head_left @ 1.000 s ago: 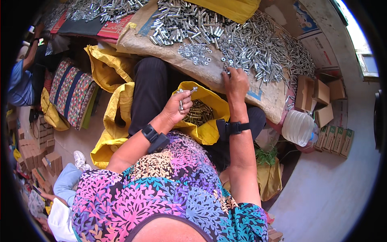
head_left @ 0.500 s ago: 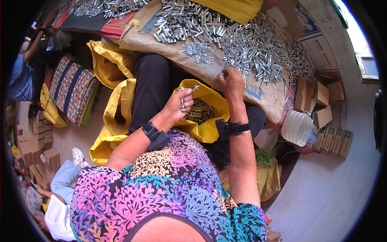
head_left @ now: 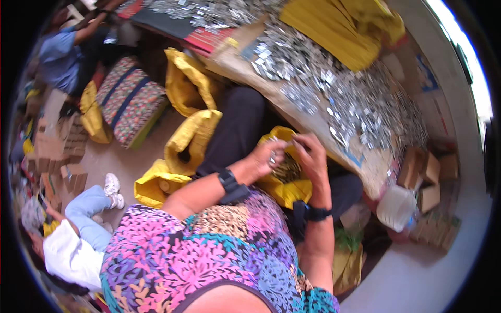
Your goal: Sort and assemble small metal pins and washers from bulk bags and tables.
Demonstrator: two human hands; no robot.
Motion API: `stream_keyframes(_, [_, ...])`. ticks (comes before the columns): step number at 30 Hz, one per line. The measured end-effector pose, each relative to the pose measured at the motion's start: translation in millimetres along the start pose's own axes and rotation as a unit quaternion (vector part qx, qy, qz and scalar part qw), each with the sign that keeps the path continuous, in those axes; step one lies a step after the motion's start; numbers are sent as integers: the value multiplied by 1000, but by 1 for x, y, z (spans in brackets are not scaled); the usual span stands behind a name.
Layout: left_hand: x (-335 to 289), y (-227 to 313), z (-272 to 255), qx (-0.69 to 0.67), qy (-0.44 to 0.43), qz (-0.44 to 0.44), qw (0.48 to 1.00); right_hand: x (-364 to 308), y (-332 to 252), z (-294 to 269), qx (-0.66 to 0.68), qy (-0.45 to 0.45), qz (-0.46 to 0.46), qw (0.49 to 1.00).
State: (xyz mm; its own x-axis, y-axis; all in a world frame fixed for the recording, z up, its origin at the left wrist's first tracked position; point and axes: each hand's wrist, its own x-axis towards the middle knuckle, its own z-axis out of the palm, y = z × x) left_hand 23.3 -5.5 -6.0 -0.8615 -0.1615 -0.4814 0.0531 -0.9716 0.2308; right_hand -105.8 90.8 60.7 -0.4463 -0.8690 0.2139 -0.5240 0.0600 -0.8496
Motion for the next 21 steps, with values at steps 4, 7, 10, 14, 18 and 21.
stream_keyframes(4, [0,-8,-9,-14,-12,12,1000,-6,-9,-1,-65,-15,-34,997])
stream_keyframes(7, [-9,-8,1,0,-21,18,1000,-10,-19,-4,-89,-18,-22,996])
stream_keyframes(10, [-8,-9,0,11,-36,19,999,-11,-22,-2,-85,-17,-8,996])
stream_keyframes(14, [-12,-5,2,-5,-47,18,999,-9,-30,4,-69,11,-77,995])
stream_keyframes(18, [-19,0,2,-13,-62,18,998,-9,-37,5,-41,16,-63,997])
stream_keyframes(21, [-19,-4,1,0,-88,28,996,-13,-35,0,-43,1,-41,998])
